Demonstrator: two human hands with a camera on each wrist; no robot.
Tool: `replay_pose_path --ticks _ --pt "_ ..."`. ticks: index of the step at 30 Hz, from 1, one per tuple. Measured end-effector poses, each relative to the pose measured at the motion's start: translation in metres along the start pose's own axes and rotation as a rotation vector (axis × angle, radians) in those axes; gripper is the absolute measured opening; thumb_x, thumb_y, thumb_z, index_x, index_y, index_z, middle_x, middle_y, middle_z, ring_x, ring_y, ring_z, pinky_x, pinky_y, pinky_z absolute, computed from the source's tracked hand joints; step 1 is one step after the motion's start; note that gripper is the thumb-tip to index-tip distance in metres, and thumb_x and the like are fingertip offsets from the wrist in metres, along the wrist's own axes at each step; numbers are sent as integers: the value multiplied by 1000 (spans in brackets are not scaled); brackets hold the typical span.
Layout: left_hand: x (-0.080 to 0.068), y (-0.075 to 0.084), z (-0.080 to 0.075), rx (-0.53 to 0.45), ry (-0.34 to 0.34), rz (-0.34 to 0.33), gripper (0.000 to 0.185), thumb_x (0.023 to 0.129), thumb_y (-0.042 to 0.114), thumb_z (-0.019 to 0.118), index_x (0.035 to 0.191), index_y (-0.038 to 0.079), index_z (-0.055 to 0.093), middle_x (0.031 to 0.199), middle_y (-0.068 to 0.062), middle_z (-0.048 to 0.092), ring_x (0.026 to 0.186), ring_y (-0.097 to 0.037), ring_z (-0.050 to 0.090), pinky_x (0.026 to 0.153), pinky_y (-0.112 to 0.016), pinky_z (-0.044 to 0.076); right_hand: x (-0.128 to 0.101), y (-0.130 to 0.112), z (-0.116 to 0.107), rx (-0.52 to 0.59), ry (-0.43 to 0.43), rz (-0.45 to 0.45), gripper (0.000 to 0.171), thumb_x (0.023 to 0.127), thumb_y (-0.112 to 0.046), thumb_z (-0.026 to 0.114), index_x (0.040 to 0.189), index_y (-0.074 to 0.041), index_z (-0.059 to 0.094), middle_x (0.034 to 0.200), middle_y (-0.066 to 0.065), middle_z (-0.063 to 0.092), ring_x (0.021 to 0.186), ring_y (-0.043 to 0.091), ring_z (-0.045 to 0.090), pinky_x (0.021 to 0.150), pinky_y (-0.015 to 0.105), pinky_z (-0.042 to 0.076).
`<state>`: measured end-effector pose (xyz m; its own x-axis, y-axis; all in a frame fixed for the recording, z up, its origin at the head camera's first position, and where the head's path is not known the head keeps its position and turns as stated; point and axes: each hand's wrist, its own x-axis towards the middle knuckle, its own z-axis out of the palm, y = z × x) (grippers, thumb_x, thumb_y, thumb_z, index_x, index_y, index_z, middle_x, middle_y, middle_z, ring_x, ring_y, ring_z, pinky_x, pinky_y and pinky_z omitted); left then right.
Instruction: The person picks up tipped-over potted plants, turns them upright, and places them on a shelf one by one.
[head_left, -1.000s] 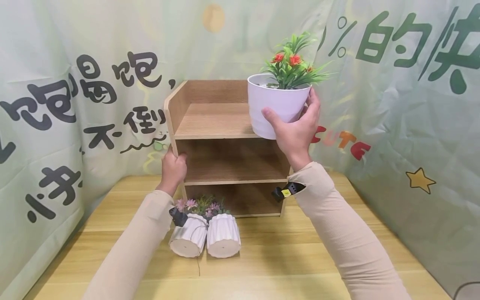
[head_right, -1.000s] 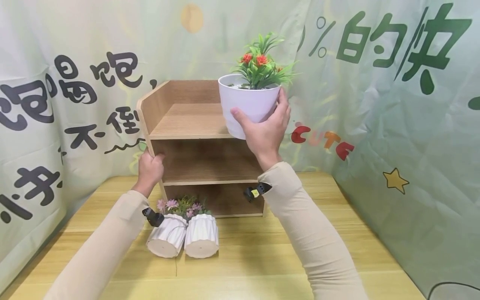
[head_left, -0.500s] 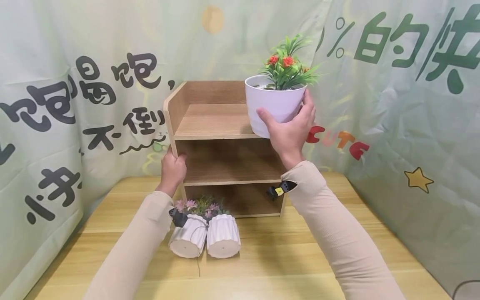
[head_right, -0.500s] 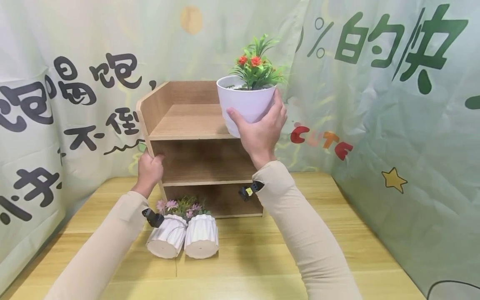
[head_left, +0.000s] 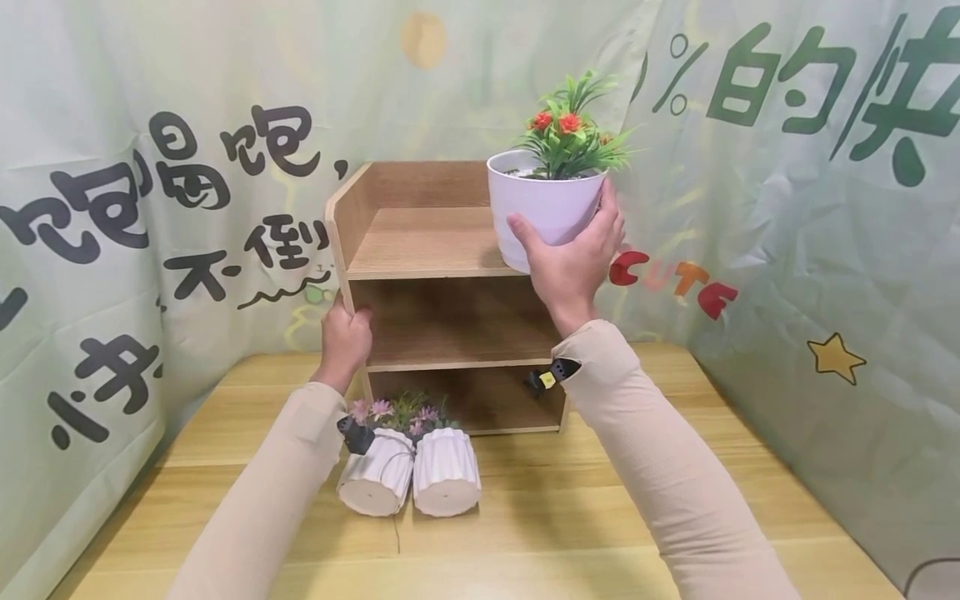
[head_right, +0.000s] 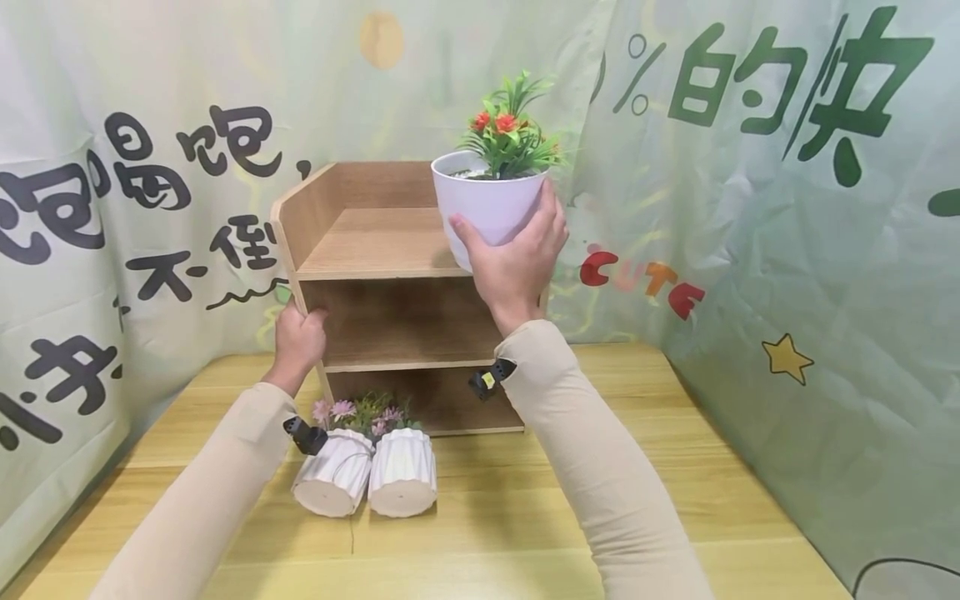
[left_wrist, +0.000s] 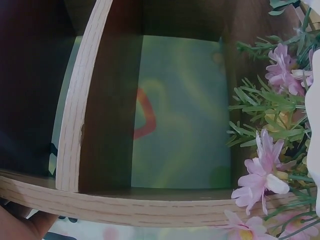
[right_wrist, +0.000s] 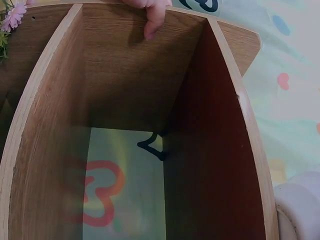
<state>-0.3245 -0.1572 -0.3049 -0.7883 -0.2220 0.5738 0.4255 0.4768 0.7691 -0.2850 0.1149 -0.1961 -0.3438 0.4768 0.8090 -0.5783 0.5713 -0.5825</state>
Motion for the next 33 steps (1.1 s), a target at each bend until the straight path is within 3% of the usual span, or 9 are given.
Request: replay_pose_path --ticks 6,14,25,33 --pt "-1 1 2 -1 -2 -1 37 88 9 52 121 -10 54 114 -34 60 109 -46 56 97 -53 41 0 1 2 -7 -19 24 107 65 -54 83 146 -3 35 144 12 40 130 20 33 103 33 34" --pt "-1 1 2 4 2 6 38 89 9 52 122 -10 53 114 -34 60 110 -46 55 98 -53 41 0 1 5 -81 -44 23 102 70 -60 75 147 -8 33 148 8 36 134 17 29 105 29 31" --pt "-2 3 1 14 5 0 38 89 10 52 121 -10 53 115 -35 59 111 -47 54 99 -53 40 -5 13 16 -108 56 -162 81 77 -59 70 140 -16 42 143 15 39 128 26 35 94 42 42" --pt "-1 4 1 6 -3 3 39 89 9 51 124 -9 53 117 -33 59 113 -45 54 100 -52 40 -2 20 18 -142 76 -327 65 83 -54 67 136 -21 46 139 22 39 128 31 37 101 42 37"
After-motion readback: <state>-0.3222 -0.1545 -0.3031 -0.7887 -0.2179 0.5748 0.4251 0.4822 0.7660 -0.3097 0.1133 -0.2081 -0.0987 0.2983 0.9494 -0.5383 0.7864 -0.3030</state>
